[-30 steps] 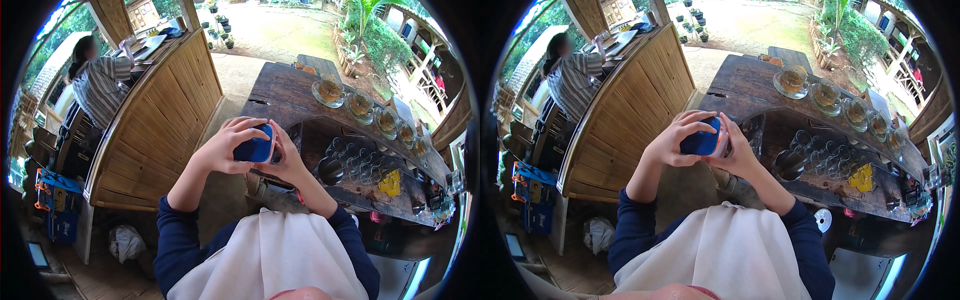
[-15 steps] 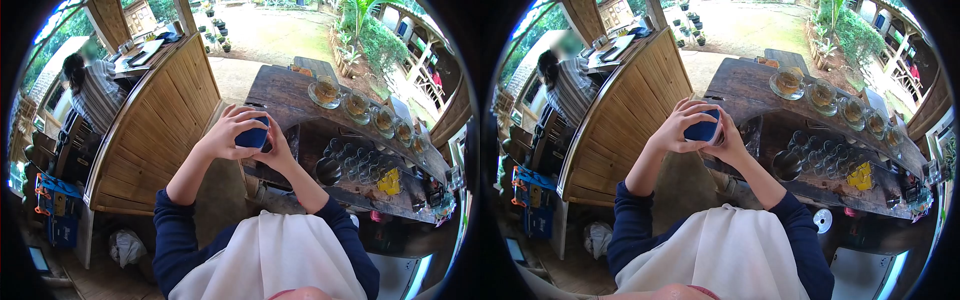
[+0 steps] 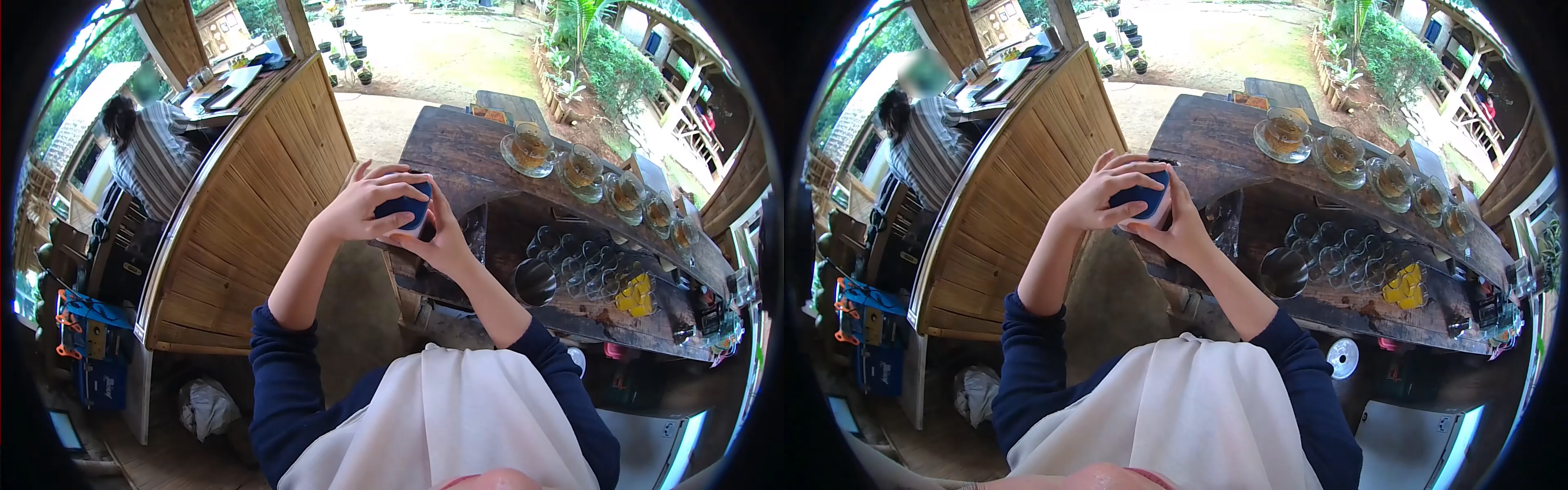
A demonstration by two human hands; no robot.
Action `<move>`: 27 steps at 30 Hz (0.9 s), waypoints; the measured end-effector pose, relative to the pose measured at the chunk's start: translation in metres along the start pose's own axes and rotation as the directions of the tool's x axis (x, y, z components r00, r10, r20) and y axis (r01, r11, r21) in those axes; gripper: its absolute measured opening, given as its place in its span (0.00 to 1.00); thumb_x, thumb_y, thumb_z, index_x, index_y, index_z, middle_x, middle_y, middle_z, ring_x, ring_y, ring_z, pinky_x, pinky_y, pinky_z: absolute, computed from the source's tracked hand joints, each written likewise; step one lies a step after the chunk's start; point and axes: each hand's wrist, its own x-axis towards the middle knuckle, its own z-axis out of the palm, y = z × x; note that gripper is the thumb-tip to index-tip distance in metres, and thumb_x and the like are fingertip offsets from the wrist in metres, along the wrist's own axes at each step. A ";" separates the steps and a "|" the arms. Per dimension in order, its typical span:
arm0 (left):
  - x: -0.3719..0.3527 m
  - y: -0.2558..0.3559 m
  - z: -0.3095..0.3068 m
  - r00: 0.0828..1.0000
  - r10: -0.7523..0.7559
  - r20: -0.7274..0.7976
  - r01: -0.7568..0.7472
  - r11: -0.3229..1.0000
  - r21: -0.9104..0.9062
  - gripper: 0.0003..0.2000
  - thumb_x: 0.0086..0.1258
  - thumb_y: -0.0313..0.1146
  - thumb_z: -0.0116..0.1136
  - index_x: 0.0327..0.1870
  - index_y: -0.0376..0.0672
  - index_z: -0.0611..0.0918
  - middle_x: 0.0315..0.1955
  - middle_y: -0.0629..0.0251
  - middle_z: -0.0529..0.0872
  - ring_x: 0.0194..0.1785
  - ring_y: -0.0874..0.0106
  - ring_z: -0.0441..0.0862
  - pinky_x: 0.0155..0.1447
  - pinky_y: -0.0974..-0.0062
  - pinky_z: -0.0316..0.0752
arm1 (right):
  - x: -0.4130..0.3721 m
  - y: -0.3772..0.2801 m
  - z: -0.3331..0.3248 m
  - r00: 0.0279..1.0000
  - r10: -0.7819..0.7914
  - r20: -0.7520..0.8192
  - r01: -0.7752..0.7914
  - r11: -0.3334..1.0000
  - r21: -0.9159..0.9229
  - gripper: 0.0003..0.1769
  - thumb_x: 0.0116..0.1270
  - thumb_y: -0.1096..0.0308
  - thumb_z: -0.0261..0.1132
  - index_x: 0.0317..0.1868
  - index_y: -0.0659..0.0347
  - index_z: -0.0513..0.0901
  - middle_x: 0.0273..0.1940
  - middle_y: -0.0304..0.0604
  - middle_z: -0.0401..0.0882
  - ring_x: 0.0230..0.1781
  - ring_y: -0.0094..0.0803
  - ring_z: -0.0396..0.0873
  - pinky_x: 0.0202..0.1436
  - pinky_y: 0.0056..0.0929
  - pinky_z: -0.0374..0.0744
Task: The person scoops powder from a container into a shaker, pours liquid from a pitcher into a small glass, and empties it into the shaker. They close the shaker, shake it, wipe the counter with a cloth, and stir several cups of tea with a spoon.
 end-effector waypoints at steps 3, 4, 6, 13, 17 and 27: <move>-0.001 0.005 -0.002 0.995 0.030 -0.097 -0.018 0.992 0.128 0.13 0.63 0.46 0.57 0.48 0.60 0.83 0.58 0.65 0.75 0.62 0.61 0.69 0.66 0.48 0.48 | -0.001 0.003 -0.001 0.999 0.009 0.031 -0.009 1.000 -0.026 0.56 0.52 0.71 0.75 0.73 0.58 0.44 0.68 0.48 0.56 0.66 0.35 0.63 0.67 0.39 0.66; -0.004 0.008 -0.001 0.995 0.030 -0.098 -0.018 0.992 0.127 0.13 0.63 0.46 0.57 0.48 0.60 0.83 0.58 0.65 0.75 0.62 0.61 0.69 0.66 0.48 0.48 | -0.001 0.004 -0.001 0.999 0.010 0.031 -0.009 1.000 -0.027 0.56 0.52 0.71 0.75 0.73 0.58 0.44 0.68 0.48 0.56 0.66 0.35 0.63 0.67 0.39 0.66; -0.011 0.015 0.003 0.986 -0.085 -0.146 0.114 0.972 0.204 0.12 0.64 0.44 0.57 0.48 0.62 0.84 0.53 0.66 0.74 0.59 0.62 0.70 0.66 0.50 0.48 | -0.001 0.005 0.001 1.000 -0.012 0.004 0.012 0.999 -0.035 0.56 0.51 0.72 0.75 0.73 0.57 0.45 0.67 0.48 0.57 0.66 0.35 0.63 0.67 0.39 0.66; -0.019 0.033 0.021 0.951 -0.126 -0.280 0.209 0.935 0.286 0.14 0.66 0.40 0.55 0.52 0.64 0.82 0.53 0.65 0.74 0.59 0.63 0.70 0.66 0.50 0.49 | -0.008 -0.008 -0.006 1.000 0.004 -0.014 -0.006 0.985 -0.171 0.58 0.48 0.57 0.78 0.70 0.70 0.49 0.63 0.60 0.62 0.65 0.48 0.65 0.65 0.38 0.67; -0.019 0.050 0.014 0.931 -0.143 -0.337 0.235 0.939 0.249 0.16 0.65 0.36 0.57 0.55 0.55 0.80 0.58 0.61 0.74 0.63 0.60 0.70 0.68 0.52 0.50 | -0.027 -0.059 -0.031 0.998 0.064 -0.009 -0.063 0.917 -0.394 0.56 0.48 0.55 0.77 0.69 0.69 0.53 0.65 0.60 0.61 0.65 0.49 0.64 0.66 0.39 0.65; -0.016 0.104 0.142 0.979 -0.125 -0.160 -0.044 0.640 -0.767 0.28 0.61 0.25 0.61 0.63 0.38 0.66 0.62 0.51 0.69 0.66 0.61 0.67 0.65 0.65 0.64 | -0.103 -0.087 -0.127 0.948 0.064 -0.311 -0.250 0.752 -0.610 0.38 0.48 0.56 0.76 0.58 0.62 0.74 0.63 0.51 0.67 0.64 0.46 0.66 0.66 0.40 0.65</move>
